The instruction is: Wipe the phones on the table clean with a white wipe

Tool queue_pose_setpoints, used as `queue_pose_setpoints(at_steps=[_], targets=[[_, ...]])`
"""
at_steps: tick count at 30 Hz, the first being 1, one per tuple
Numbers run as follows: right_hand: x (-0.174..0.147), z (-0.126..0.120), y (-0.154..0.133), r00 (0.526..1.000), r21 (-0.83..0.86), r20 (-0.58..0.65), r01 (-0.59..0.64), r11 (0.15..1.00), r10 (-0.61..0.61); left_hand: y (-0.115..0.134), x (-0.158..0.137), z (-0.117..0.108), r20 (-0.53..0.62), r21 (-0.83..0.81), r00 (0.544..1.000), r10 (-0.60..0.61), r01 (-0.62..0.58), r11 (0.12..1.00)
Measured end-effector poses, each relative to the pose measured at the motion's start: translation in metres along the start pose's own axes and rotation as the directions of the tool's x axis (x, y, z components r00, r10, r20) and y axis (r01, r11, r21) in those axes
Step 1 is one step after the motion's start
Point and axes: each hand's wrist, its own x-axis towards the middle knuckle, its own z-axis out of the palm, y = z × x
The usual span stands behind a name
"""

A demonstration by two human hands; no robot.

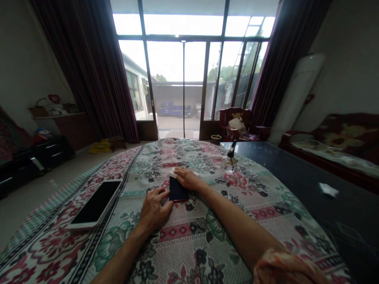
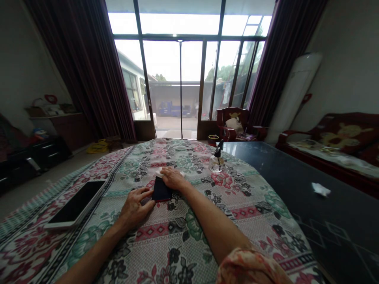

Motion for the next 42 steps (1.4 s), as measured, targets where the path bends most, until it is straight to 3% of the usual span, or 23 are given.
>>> queue_pose_setpoints(at_steps=[13, 23, 29, 42], targets=[[-0.05, -0.007, -0.035, 0.99, -0.033, 0.057, 0.135, 0.99, -0.133, 0.004, 0.002, -0.005, 0.031, -0.026, 0.998, 0.051, -0.05, 0.998], [-0.076, -0.008, -0.062, 0.994, -0.071, 0.037, 0.104, 0.992, -0.101, 0.002, 0.001, -0.002, 0.033, 0.033, 0.999, 0.038, -0.04, 0.999], [-0.088, -0.001, -0.071, 0.997, -0.06, -0.054, 0.043, 0.997, -0.047, -0.004, 0.002, 0.003, 0.026, 0.046, 0.999, 0.024, -0.025, 0.999], [-0.091, -0.004, -0.077, 0.998, -0.018, -0.057, -0.018, 1.0, 0.017, -0.01, 0.001, 0.007, 0.011, -0.033, 1.0, -0.006, 0.007, 0.999]])
